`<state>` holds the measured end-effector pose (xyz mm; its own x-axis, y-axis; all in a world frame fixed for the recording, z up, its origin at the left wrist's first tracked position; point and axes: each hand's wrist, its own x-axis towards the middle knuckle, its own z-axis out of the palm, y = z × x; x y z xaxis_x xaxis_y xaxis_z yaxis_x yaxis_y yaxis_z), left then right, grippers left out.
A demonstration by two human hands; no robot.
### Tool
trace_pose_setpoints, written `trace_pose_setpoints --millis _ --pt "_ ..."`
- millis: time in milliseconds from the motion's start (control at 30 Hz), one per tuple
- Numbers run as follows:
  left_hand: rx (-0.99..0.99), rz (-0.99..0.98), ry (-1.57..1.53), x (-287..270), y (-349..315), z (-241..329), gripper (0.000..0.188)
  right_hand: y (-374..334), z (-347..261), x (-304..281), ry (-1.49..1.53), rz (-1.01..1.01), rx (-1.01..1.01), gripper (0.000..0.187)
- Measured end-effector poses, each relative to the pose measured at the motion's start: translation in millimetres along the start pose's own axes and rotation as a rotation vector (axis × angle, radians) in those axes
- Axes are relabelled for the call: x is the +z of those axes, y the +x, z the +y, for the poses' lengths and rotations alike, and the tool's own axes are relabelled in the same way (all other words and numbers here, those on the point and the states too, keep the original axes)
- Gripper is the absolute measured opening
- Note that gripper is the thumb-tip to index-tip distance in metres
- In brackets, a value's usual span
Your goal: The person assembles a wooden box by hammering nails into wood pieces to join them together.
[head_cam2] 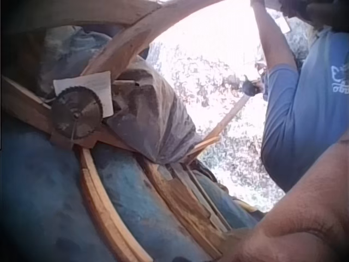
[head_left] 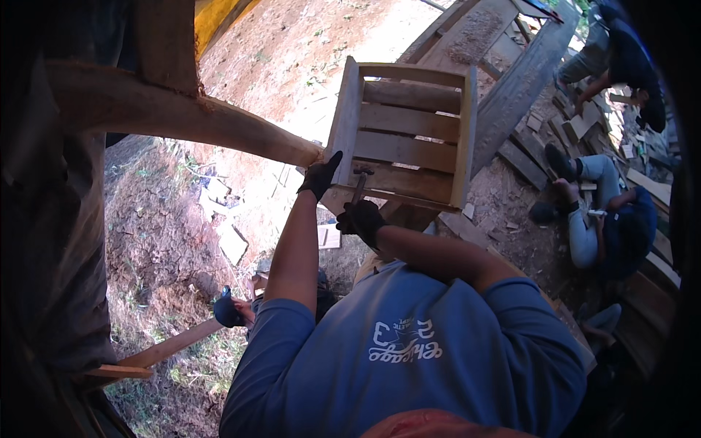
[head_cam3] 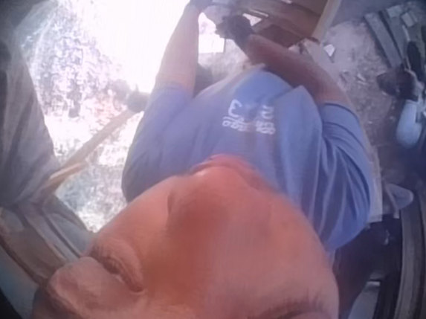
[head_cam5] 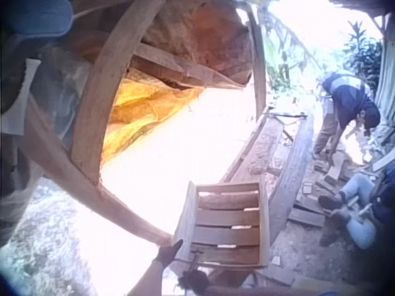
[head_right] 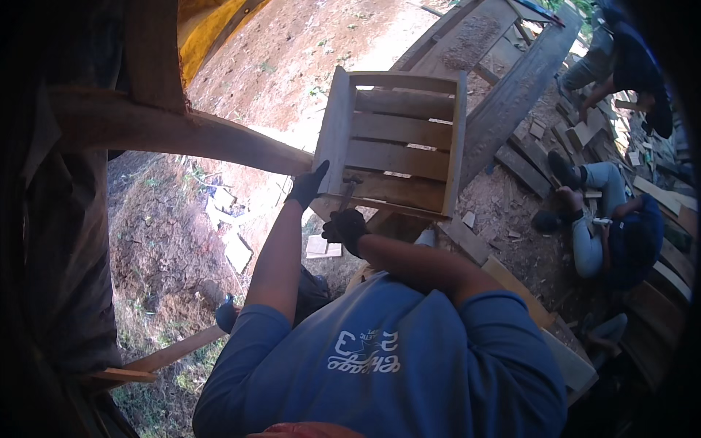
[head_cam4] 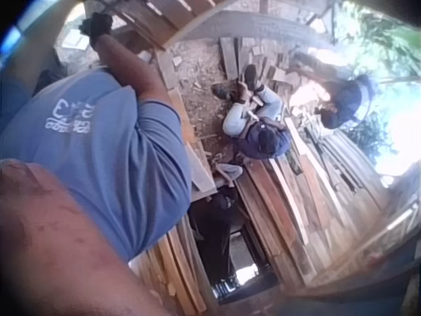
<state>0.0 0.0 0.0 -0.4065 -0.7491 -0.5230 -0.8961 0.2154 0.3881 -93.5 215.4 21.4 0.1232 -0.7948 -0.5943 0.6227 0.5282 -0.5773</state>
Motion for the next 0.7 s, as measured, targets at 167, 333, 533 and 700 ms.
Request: trace_pose_setpoints --millis 167,333,533,700 --pt "-0.125 -0.057 -0.358 -25 -25 59 0.048 84 59 -71 -0.407 0.011 -0.707 0.023" --pt "-0.135 -0.067 -0.419 -3 -11 17 0.042 56 -49 -69 0.182 0.186 -0.253 0.014" --pt "-0.243 -0.096 -0.447 -4 -42 37 0.044 37 -119 -88 0.166 0.242 -0.215 0.013" --pt "-0.214 0.011 -0.343 41 -39 -5 0.057 -5 -84 -121 0.154 0.27 -0.147 0.018"
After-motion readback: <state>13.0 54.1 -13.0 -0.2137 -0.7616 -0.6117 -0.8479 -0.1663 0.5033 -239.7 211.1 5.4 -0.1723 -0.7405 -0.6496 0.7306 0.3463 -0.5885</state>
